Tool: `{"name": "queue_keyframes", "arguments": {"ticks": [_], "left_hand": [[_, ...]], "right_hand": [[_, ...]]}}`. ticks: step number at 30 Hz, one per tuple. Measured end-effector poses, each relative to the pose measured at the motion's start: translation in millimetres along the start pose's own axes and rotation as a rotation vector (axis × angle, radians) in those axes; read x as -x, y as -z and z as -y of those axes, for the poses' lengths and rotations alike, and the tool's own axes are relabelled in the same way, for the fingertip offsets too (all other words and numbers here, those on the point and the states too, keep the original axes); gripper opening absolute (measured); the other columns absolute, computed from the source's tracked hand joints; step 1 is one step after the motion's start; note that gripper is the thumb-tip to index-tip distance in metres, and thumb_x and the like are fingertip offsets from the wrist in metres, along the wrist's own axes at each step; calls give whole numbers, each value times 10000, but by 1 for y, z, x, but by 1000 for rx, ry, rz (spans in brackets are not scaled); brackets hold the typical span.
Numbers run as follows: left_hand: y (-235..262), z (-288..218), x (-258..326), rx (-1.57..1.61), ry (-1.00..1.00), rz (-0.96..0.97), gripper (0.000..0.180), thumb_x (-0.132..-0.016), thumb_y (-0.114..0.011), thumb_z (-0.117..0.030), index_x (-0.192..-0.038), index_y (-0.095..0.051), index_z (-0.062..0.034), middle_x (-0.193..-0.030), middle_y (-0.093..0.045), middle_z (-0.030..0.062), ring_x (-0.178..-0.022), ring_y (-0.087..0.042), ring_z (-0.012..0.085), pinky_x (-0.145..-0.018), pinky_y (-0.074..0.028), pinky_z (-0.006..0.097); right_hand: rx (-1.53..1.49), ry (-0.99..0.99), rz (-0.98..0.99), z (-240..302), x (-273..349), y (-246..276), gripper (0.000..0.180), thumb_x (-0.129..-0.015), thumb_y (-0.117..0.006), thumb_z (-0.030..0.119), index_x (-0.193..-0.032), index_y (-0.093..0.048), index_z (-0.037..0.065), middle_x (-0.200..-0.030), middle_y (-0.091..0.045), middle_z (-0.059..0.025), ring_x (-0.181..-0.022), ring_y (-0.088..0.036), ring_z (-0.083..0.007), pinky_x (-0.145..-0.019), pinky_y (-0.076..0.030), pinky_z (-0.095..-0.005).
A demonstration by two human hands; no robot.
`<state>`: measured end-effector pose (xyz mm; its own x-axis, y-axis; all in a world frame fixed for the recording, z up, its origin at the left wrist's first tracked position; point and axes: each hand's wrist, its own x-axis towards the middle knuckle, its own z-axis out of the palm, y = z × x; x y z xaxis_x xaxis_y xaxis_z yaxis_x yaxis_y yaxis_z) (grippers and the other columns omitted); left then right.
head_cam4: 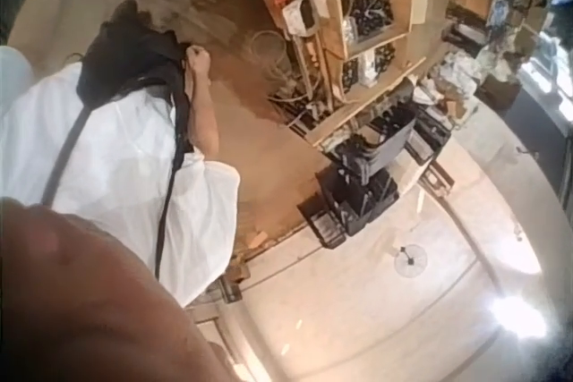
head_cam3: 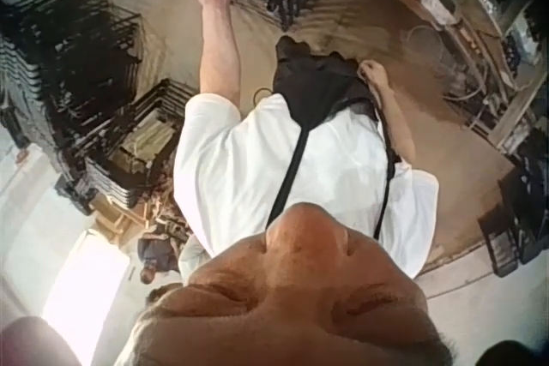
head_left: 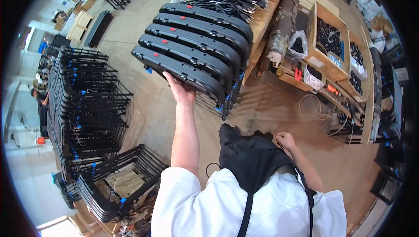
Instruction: Assembling the frame and components of a treadmill using an electric screwdriver and pliers.
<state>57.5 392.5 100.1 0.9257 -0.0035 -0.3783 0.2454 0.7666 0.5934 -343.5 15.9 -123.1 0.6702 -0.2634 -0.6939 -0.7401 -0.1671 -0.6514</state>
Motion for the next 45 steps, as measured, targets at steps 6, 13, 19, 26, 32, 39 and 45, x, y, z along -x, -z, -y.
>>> {"name": "queue_keyframes", "arguments": {"ticks": [6, 13, 19, 26, 32, 39, 45], "left_hand": [[-1, 8, 4, -24, -89, 39, 1017, -896, -538, -861, -1637, -388, -181, -1670, -408, 53, -1499, -404, 338, -1236, -341, 571], [-15, 25, 15, -141, -97, 75, 1037, -912, -435, -894, -1648, -364, -167, -1665, -410, 74, -1489, -424, 337, -1240, -361, 538], [191, 46, 5, -544, 194, -110, 684, -1036, -459, -704, -1428, -541, -149, -1308, -652, 91, -1081, -648, 284, -900, -506, 424], [303, 222, 181, -1702, 1068, 341, 382, -977, -710, -348, -1246, -715, -77, -843, -691, 66, -667, -670, 188, -568, -552, 375], [213, 263, 178, -1643, 1012, -72, 364, -1013, -621, -395, -1094, -709, -51, -871, -723, 56, -686, -662, 171, -563, -486, 355], [108, 343, 107, -1469, 441, 179, 412, -1056, -625, -375, -1146, -672, 25, -888, -741, 99, -699, -700, 178, -564, -548, 332], [44, 440, 83, -1623, 716, 450, 346, -1060, -616, -369, -1087, -660, -27, -835, -722, 91, -612, -673, 181, -466, -507, 345]], "right_hand": [[116, -61, -38, 10, 39, 16, 235, -917, -693, 182, -1044, -752, -7, -834, -748, -83, -675, -694, -155, -633, -568, -315], [23, -226, -113, -81, 55, 34, 318, -893, -693, 202, -1104, -750, -30, -873, -774, -118, -691, -726, -171, -699, -584, -332], [-83, -214, -119, -63, 62, 42, 271, -891, -689, 204, -1022, -744, -26, -836, -761, -117, -684, -724, -174, -679, -580, -349], [-226, -301, -200, -176, 71, 79, 200, -880, -676, 200, -830, -742, 19, -699, -725, -101, -618, -712, -176, -586, -559, -330], [-128, -320, -169, -228, 60, 121, 164, -884, -698, 180, -844, -752, 30, -710, -737, -92, -621, -733, -188, -562, -571, -346], [91, -445, -244, -240, 75, 185, 341, -869, -636, 344, -1052, -813, 115, -987, -803, -111, -968, -766, -297, -904, -588, -436], [-96, -435, -285, -234, 77, 202, 372, -919, -634, 351, -1099, -798, 69, -957, -811, -90, -860, -777, -200, -824, -607, -364]]}}
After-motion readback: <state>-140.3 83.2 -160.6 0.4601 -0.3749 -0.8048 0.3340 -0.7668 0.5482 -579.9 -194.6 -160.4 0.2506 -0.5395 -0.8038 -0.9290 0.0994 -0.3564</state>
